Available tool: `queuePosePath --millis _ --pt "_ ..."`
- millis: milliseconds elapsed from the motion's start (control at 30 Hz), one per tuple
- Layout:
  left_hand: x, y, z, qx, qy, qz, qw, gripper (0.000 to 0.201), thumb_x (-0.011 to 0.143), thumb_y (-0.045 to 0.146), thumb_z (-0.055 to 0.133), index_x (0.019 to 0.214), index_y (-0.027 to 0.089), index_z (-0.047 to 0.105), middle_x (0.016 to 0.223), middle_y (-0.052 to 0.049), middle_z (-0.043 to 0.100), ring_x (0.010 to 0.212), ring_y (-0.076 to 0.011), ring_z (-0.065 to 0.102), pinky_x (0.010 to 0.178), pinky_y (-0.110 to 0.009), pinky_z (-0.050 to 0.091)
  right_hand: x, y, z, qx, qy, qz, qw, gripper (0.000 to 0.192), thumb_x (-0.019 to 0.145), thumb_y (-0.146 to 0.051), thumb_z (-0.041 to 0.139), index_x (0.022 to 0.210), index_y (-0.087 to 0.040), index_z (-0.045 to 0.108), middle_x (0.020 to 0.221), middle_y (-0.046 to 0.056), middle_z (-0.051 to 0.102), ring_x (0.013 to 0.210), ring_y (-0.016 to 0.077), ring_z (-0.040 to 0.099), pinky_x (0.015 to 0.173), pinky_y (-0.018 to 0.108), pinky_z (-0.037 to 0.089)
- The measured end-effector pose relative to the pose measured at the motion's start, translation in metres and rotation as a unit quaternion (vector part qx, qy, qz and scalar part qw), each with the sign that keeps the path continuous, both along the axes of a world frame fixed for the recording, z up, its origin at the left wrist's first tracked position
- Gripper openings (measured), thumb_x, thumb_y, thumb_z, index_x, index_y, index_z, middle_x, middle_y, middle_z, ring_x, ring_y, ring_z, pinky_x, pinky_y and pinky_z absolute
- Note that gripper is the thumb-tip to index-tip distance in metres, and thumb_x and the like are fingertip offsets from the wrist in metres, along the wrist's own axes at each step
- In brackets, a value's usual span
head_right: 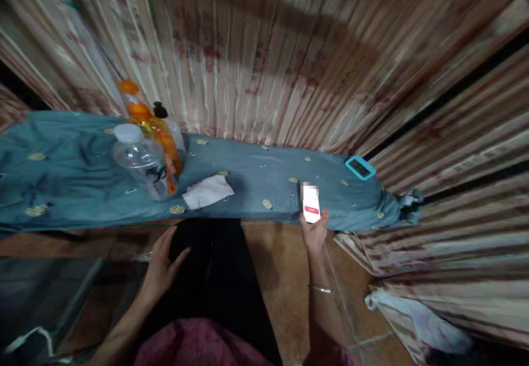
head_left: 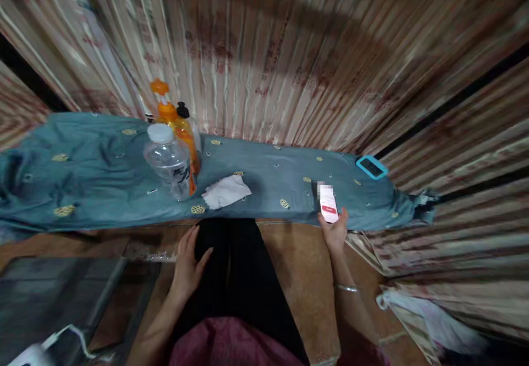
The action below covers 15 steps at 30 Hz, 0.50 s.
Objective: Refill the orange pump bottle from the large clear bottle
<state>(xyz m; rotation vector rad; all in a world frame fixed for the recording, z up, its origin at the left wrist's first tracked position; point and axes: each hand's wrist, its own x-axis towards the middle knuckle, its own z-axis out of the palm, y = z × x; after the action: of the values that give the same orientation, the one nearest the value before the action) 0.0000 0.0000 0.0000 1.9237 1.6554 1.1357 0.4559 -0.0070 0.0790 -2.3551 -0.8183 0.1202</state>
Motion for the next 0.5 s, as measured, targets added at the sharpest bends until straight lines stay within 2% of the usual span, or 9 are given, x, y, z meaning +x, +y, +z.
queuePosePath --millis 200,500 --pt "-0.01 -0.012 -0.004 -0.004 0.009 -0.013 1.0 0.067 0.097 0.057 0.057 0.154 0.024 0.046 0.151 -0.017 0.059 0.14 -0.0363 0.058 0.117 -0.058 0.051 0.049 0.031 0.021 -0.017 -0.021 -0.046 0.999 0.054 0.096 -0.041 0.072 0.145 -0.022 0.056 0.147 0.011 0.06 0.129 0.0304 0.063 0.108 0.056 0.054" --pt "-0.023 -0.014 -0.006 -0.038 0.025 0.003 0.999 0.071 0.096 0.059 0.054 0.157 0.025 0.043 0.155 -0.017 0.056 0.144 -0.0389 0.055 0.117 -0.062 0.05 0.091 0.06 0.022 -0.068 -0.027 -0.082 0.994 0.051 0.097 -0.041 0.072 0.142 -0.022 0.058 0.144 0.011 0.062 0.125 0.0289 0.065 0.105 0.054 0.055"
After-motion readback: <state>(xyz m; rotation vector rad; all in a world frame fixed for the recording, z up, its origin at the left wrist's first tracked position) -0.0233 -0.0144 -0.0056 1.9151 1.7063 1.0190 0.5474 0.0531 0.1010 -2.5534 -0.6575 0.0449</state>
